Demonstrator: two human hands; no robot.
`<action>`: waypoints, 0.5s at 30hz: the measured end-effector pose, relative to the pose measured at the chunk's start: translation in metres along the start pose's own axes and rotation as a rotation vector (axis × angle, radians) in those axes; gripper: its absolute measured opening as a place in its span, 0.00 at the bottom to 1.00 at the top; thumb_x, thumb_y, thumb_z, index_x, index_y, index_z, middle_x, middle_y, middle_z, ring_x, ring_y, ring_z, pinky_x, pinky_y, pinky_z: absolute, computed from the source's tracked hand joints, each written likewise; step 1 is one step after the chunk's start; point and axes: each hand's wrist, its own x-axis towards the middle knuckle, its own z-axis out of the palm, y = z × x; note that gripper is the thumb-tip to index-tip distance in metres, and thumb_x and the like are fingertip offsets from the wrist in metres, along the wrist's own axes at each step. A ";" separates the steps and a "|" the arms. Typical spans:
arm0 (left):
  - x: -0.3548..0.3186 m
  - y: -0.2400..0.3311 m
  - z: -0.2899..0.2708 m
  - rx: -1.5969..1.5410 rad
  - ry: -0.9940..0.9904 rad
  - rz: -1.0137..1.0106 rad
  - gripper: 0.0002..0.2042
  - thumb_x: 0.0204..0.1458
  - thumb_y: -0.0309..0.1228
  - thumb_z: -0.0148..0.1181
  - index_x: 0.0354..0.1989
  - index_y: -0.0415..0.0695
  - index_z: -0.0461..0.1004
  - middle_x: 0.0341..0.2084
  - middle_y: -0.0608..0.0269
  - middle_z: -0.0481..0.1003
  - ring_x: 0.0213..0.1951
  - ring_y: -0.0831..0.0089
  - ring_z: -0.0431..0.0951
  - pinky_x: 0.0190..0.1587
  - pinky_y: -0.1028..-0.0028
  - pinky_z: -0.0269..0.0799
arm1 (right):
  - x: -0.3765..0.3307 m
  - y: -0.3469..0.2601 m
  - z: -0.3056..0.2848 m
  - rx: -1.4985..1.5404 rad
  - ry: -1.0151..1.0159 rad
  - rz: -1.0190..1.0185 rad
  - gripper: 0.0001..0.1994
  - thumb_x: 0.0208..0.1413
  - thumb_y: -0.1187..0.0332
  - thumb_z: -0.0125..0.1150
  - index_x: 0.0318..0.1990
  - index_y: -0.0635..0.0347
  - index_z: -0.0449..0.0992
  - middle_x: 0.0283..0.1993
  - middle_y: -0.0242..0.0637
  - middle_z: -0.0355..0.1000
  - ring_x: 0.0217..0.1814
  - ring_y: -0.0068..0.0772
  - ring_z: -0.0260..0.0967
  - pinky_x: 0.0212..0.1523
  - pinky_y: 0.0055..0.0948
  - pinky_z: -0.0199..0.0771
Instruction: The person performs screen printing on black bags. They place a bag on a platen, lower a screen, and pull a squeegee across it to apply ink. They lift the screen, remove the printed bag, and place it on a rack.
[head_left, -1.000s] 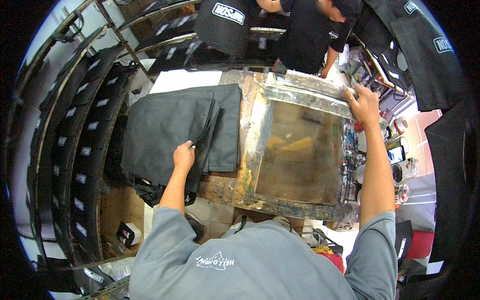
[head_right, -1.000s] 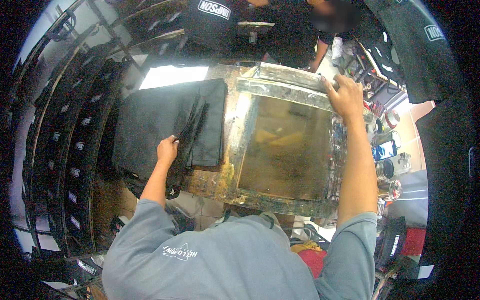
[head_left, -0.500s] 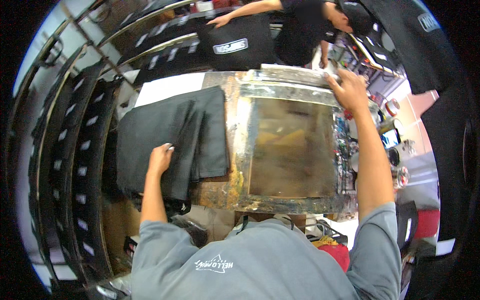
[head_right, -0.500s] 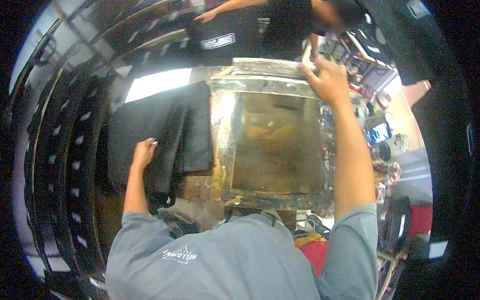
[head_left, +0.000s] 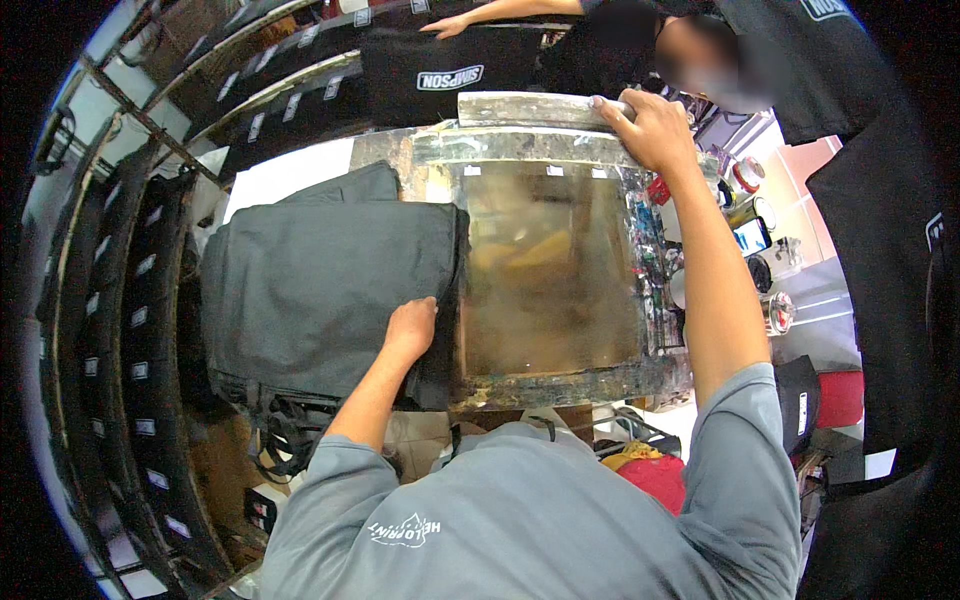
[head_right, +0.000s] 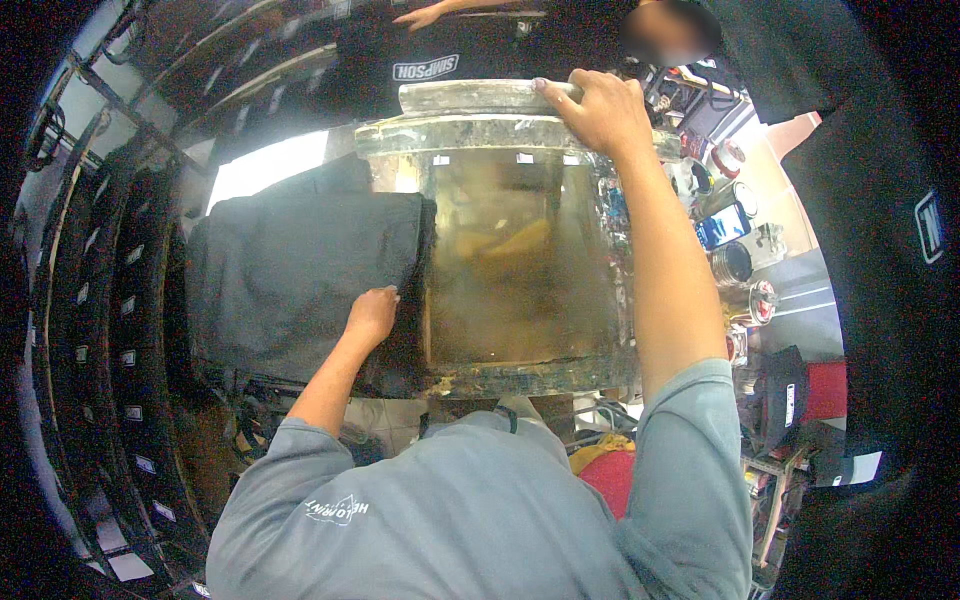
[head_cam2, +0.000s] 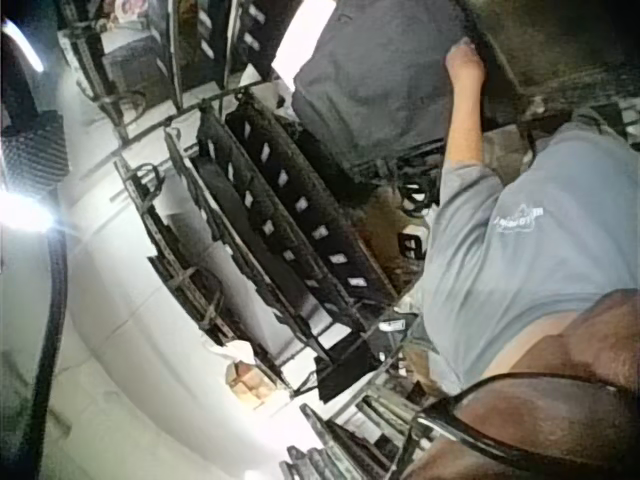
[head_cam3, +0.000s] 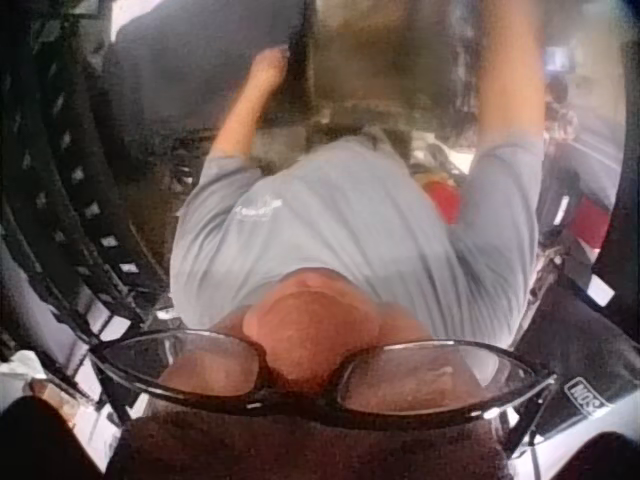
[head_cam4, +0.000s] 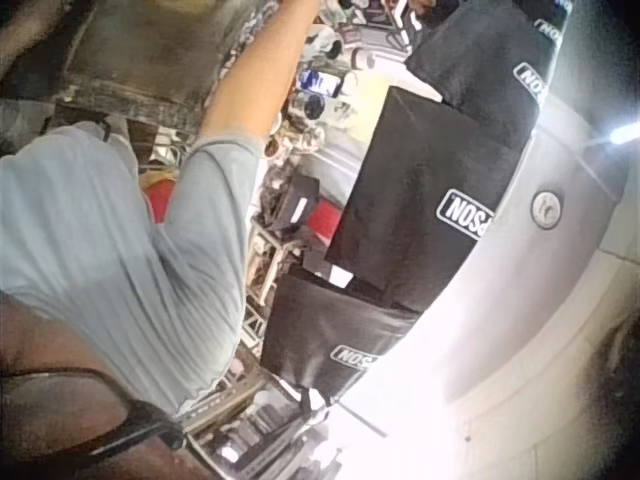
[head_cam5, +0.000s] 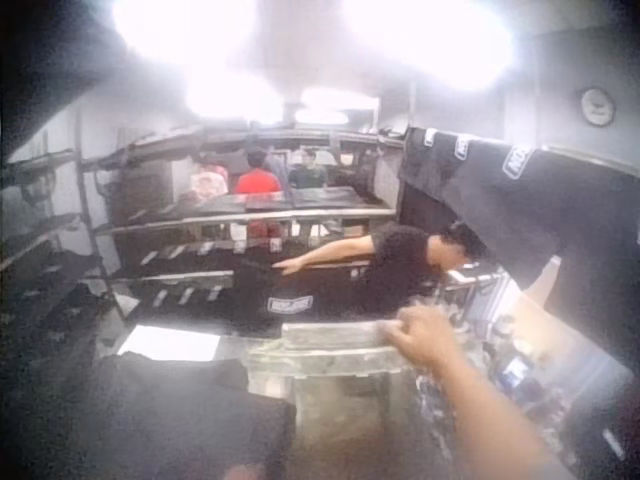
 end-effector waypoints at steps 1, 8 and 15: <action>0.001 0.011 -0.005 -0.030 -0.005 0.001 0.10 0.65 0.32 0.54 0.42 0.38 0.77 0.37 0.41 0.81 0.44 0.39 0.81 0.47 0.45 0.76 | -0.003 0.002 0.003 -0.007 -0.011 0.018 0.37 0.62 0.31 0.49 0.36 0.63 0.81 0.40 0.52 0.81 0.48 0.56 0.77 0.54 0.53 0.66; 0.021 0.053 0.016 -0.062 -0.321 -0.059 0.22 0.62 0.47 0.59 0.49 0.39 0.80 0.49 0.40 0.80 0.53 0.41 0.80 0.57 0.49 0.75 | 0.001 0.000 0.001 -0.005 -0.043 0.001 0.37 0.61 0.31 0.50 0.35 0.63 0.81 0.39 0.52 0.80 0.48 0.56 0.77 0.51 0.51 0.66; 0.086 -0.009 -0.033 -0.200 0.048 0.022 0.22 0.56 0.45 0.69 0.51 0.42 0.80 0.41 0.41 0.82 0.47 0.44 0.82 0.51 0.50 0.78 | -0.003 0.002 -0.001 -0.010 -0.045 0.016 0.37 0.62 0.31 0.49 0.36 0.63 0.82 0.40 0.51 0.80 0.49 0.54 0.76 0.51 0.47 0.64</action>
